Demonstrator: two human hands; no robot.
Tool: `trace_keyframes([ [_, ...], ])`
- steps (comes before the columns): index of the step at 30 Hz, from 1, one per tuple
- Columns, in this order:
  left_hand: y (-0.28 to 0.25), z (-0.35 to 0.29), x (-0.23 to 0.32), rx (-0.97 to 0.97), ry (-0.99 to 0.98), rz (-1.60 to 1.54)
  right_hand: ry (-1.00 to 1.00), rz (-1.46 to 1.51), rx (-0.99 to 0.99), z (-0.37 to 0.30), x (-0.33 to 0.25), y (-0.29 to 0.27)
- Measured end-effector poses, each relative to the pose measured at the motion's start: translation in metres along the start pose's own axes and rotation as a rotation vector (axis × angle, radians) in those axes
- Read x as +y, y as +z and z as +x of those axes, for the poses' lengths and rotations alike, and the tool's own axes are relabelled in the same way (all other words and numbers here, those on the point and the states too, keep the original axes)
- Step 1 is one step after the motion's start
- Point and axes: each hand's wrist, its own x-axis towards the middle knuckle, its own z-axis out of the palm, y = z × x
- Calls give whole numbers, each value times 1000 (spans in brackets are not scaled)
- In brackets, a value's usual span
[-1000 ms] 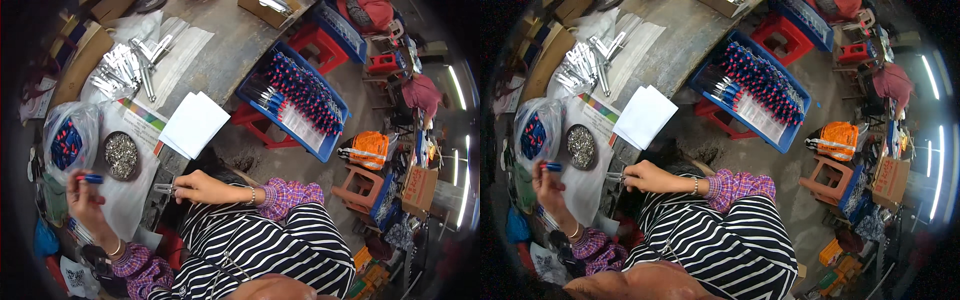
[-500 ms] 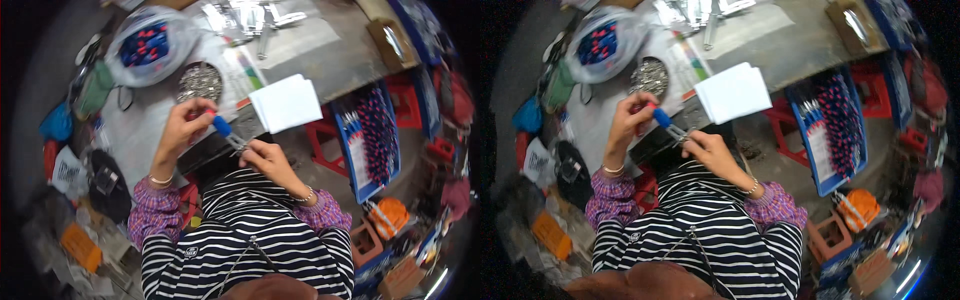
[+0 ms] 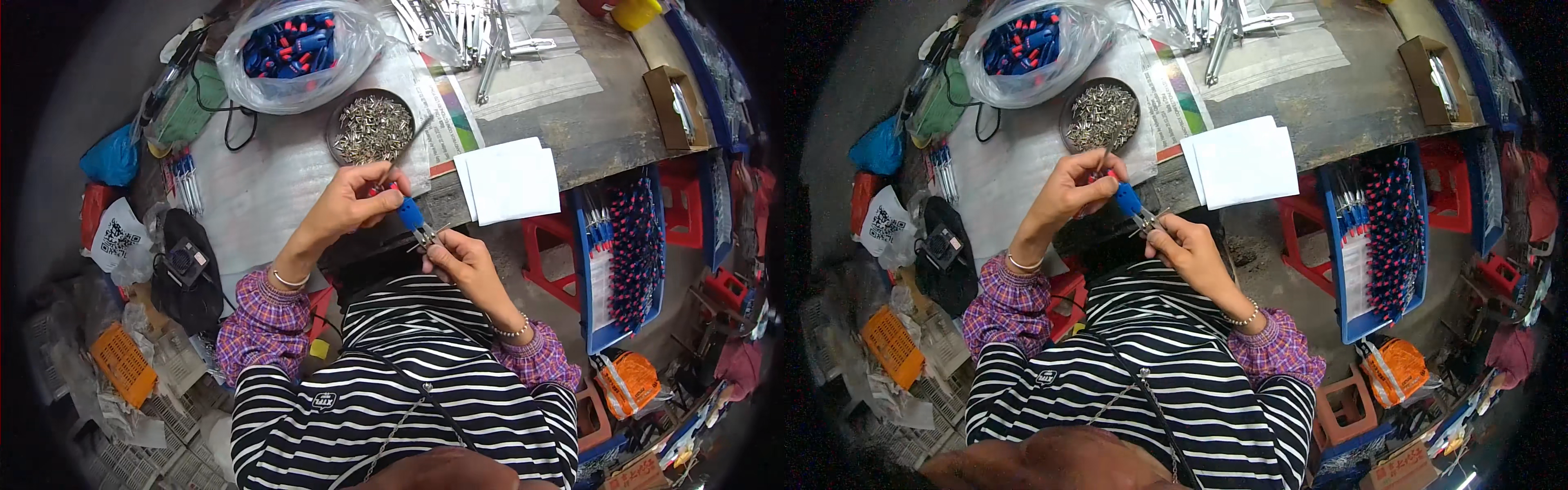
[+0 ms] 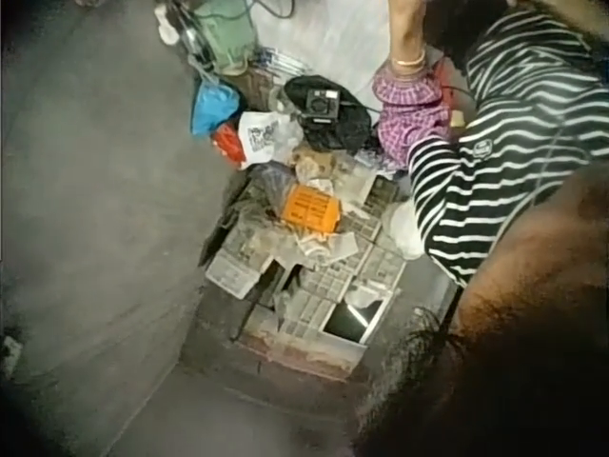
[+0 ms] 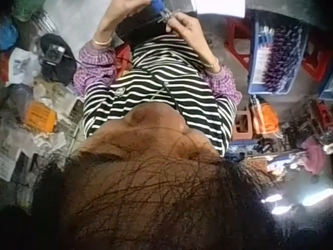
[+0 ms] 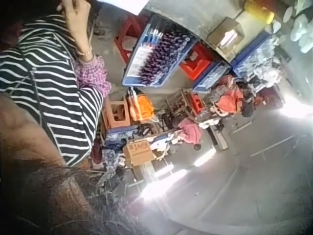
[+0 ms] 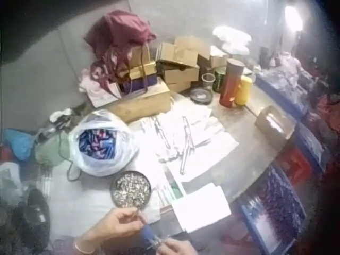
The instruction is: Assembling small components by inserting metal pins into plastic tubes using a manual tool.
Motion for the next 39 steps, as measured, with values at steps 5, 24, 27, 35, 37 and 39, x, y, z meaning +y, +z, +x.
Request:
trace_keyframes([
  [5,-8,-13,17,-11,61,179,-1,-40,-30,0,-11,7],
  [24,-10,-14,-13,-181,514,554,99,16,-52,-7,-12,1],
  [27,-10,-13,-16,-188,493,550,124,1,-61,-7,-16,3],
  [35,-4,-15,-26,-217,582,514,170,-12,-104,-6,-10,-2],
  [37,-1,-17,-23,-225,579,533,184,15,-104,-7,-8,-3],
  [39,3,-20,-21,-210,564,544,228,35,-96,-6,-10,-1],
])
